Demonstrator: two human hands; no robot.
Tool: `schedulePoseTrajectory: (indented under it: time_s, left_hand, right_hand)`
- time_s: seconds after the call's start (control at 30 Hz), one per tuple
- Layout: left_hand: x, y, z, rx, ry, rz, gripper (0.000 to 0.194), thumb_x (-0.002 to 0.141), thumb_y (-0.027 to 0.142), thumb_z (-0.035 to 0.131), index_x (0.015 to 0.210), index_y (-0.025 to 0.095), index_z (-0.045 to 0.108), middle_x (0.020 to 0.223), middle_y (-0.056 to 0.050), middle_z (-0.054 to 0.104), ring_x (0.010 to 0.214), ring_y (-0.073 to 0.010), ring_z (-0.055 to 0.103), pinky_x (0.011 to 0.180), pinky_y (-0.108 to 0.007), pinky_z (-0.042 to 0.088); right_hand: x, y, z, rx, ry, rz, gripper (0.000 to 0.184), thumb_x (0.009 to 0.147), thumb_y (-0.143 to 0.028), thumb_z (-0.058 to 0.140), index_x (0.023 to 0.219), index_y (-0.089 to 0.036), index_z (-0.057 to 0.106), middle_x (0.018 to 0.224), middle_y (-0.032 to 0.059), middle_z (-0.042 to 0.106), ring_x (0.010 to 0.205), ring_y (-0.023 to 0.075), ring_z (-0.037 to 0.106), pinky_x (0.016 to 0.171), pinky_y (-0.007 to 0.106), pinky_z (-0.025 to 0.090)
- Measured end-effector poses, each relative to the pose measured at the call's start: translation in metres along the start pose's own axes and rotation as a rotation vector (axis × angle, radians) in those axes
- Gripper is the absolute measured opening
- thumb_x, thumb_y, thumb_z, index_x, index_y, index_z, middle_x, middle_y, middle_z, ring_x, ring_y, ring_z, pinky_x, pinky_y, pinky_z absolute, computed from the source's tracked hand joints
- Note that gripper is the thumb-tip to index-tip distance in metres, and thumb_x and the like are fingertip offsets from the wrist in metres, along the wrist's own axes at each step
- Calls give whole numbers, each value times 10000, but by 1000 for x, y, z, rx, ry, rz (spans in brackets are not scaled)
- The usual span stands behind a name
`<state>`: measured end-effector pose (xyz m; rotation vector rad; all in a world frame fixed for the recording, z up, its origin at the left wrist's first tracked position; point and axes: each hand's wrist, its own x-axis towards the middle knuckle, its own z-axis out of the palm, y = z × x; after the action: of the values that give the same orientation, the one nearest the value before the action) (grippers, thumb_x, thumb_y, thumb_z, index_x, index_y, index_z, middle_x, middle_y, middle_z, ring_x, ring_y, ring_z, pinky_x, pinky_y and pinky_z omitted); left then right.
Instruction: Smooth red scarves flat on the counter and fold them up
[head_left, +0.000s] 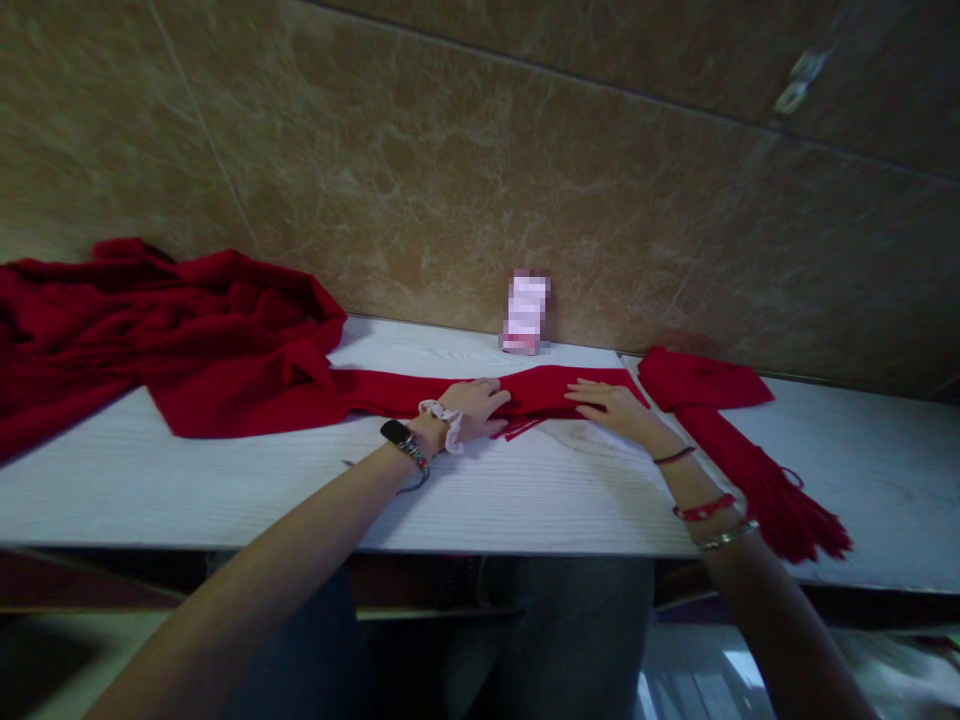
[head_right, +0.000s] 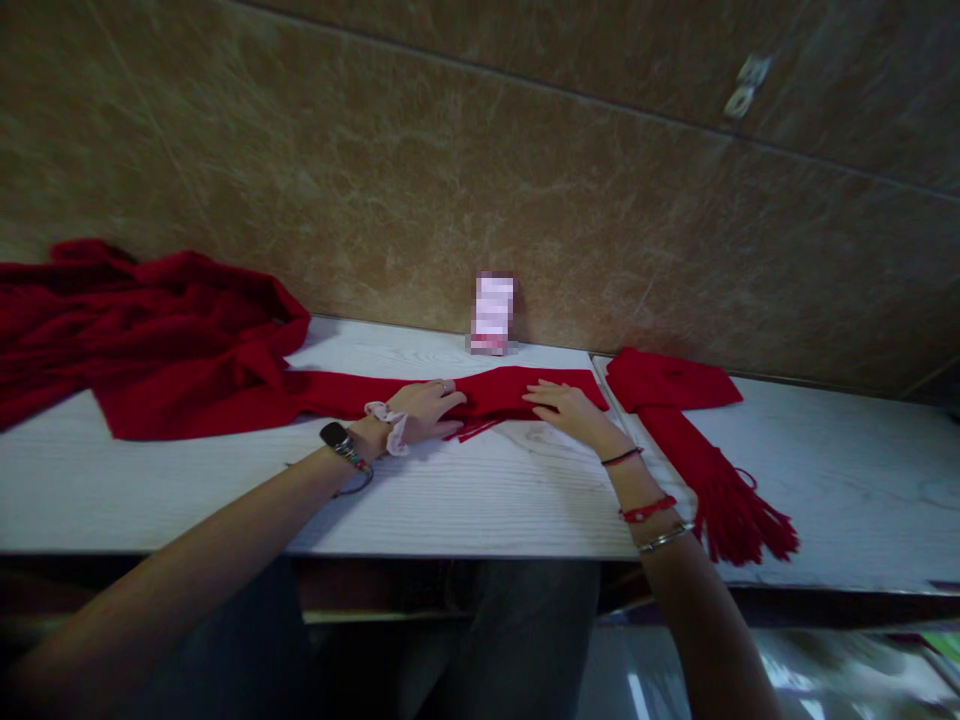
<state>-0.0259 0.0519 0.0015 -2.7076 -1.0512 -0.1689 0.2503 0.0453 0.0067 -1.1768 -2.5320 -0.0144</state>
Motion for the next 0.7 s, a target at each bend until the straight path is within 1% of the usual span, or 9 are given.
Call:
schedulePoseTrajectory:
  time_s: [0.13,0.2,0.27,0.33,0.43,0.5,0.57,0.63,0.7]
  left_hand:
    - [-2,-4,-5,61,-34,7,271,842,170,429,1103,186,504,1034,-74,544,882,-188,540,666,-268,456]
    - [-1,-8,-9,105,-31,2,260,842,127,415,1066,184,536,1012,-76,554,884,-188,538,646,-259,454]
    - [2,-15,-14,155,18,-15,227,860,139,405,1006,178,574,1003,-77,559,913,-196,526,645,-257,452]
    - [9,-23,-20,208,96,-36,221,878,165,394,961,166,599,1014,-79,562,947,-207,512,664,-267,451]
    - [22,-36,-22,252,191,-50,240,889,178,381,973,141,603,1044,-92,567,975,-218,510,713,-293,449]
    - [26,-42,-15,245,186,-13,265,889,156,369,1050,134,579,1099,-102,560,1018,-222,504,770,-318,442]
    - [26,-46,-3,215,125,15,313,879,112,362,1138,130,538,1179,-108,530,1096,-226,472,850,-337,420]
    - [23,-49,10,175,67,-9,372,863,76,363,1205,140,493,1253,-107,481,1167,-223,424,915,-339,392]
    - [21,-54,15,147,69,-65,413,851,66,365,1243,158,460,1299,-100,439,1210,-215,382,952,-336,372]
  right_hand:
    - [1,0,2,-74,-49,-9,388,837,-253,453,1219,-208,500,1272,73,494,1195,222,416,986,446,345]
    - [1,0,2,-110,-72,-1,394,861,-260,407,1246,-201,469,1293,76,471,1206,215,403,985,448,341]
    - [0,0,4,-142,-81,11,392,876,-252,362,1254,-203,458,1296,73,470,1207,204,402,978,439,352]
    - [-1,3,8,-176,-73,11,398,881,-224,329,1260,-203,450,1295,71,472,1209,194,400,971,422,366]
    - [-3,7,17,-246,-64,-14,426,871,-164,292,1272,-185,433,1314,83,449,1225,198,376,971,421,364]
    - [-4,8,21,-288,-74,-32,442,865,-140,274,1284,-159,416,1334,102,419,1241,208,350,975,438,351]
    - [-3,7,23,-305,-89,-35,447,867,-140,263,1292,-138,403,1343,121,402,1250,213,334,978,446,339]
    - [-2,3,21,-293,-100,-14,443,876,-165,264,1297,-132,394,1346,129,397,1253,207,329,983,440,329]
    - [0,-2,17,-274,-107,29,442,884,-209,275,1310,-146,374,1360,120,379,1264,203,310,989,443,317]
